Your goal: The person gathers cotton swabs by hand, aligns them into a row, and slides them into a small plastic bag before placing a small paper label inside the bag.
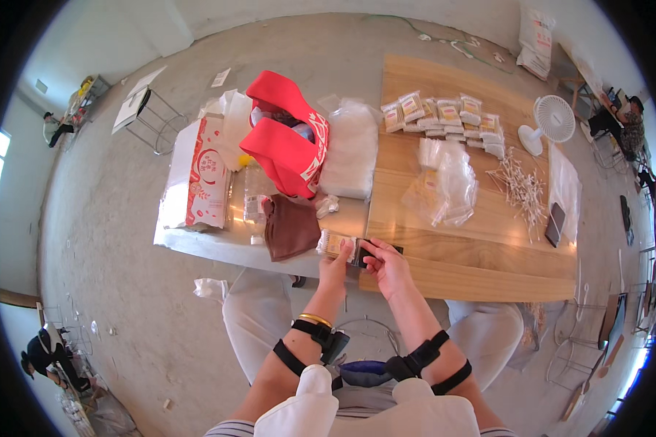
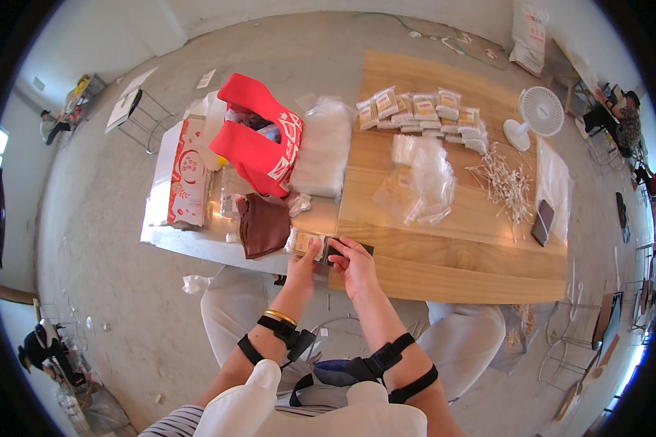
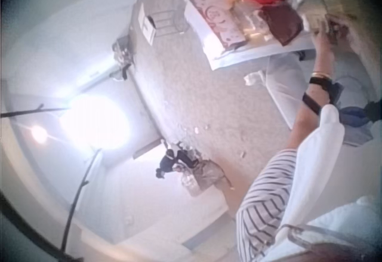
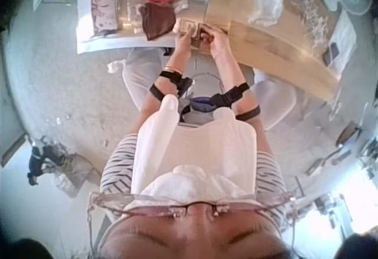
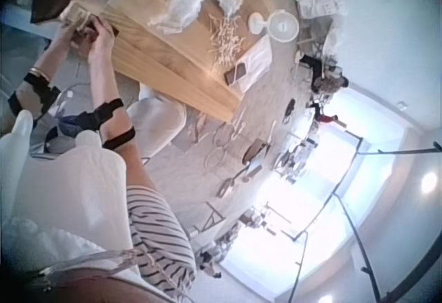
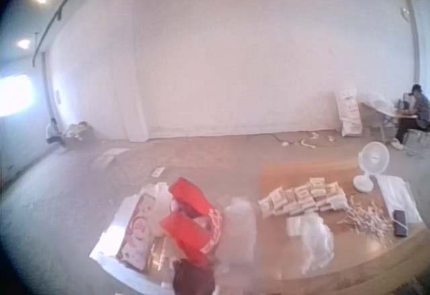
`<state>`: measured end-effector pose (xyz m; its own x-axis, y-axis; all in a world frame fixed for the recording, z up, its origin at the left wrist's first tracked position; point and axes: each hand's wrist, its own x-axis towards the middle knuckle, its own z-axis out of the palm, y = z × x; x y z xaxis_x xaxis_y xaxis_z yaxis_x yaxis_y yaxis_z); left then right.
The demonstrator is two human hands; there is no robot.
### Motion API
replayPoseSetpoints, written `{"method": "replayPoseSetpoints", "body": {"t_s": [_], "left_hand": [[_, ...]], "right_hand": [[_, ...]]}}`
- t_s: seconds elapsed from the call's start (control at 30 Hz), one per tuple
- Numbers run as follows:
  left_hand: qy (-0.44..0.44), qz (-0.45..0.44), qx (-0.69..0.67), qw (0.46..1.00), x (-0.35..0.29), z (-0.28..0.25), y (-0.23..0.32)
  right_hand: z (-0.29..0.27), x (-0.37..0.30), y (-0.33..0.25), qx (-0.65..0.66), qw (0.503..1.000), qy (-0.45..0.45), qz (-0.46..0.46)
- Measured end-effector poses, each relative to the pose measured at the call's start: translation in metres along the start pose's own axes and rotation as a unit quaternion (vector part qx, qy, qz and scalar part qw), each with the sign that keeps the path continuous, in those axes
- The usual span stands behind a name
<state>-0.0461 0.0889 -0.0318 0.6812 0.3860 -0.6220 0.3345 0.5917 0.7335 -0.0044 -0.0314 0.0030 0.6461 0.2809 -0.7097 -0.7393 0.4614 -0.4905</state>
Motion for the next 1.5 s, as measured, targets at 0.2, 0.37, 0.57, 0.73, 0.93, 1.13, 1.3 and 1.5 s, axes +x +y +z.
{"method": "replayPoseSetpoints", "body": {"t_s": [0.2, 0.37, 0.57, 0.73, 0.93, 1.13, 1.3, 1.5], "left_hand": [[-0.044, 0.004, 0.016, 0.999, 0.009, -0.012, -0.001], [-0.051, -0.001, 0.027, 0.998, 0.009, -0.017, -0.002], [-0.056, -0.006, 0.029, 0.998, 0.01, -0.018, -0.002], [-0.054, -0.006, 0.052, 0.997, 0.015, -0.024, -0.004], [-0.068, 0.012, 0.068, 0.995, 0.017, -0.024, -0.002], [-0.076, 0.012, 0.06, 0.995, 0.017, -0.026, 0.001], [-0.082, 0.005, 0.007, 0.997, 0.019, -0.037, 0.004], [-0.025, 0.062, -0.029, 0.997, 0.003, -0.04, 0.031]], "right_hand": [[-0.009, -0.005, -0.004, -0.127, 0.992, -0.011, -0.026], [-0.002, -0.017, 0.017, -0.184, 0.982, -0.036, -0.037], [-0.007, -0.016, 0.007, -0.159, 0.986, -0.012, -0.055], [-0.002, -0.013, 0.007, -0.134, 0.989, -0.013, -0.061], [-0.003, -0.003, -0.001, -0.117, 0.991, 0.0, -0.063], [-0.008, -0.002, -0.006, -0.146, 0.989, -0.016, -0.028], [0.007, -0.005, 0.018, -0.18, 0.982, -0.047, -0.018], [0.025, 0.007, 0.034, -0.247, 0.962, -0.076, -0.088]]}}
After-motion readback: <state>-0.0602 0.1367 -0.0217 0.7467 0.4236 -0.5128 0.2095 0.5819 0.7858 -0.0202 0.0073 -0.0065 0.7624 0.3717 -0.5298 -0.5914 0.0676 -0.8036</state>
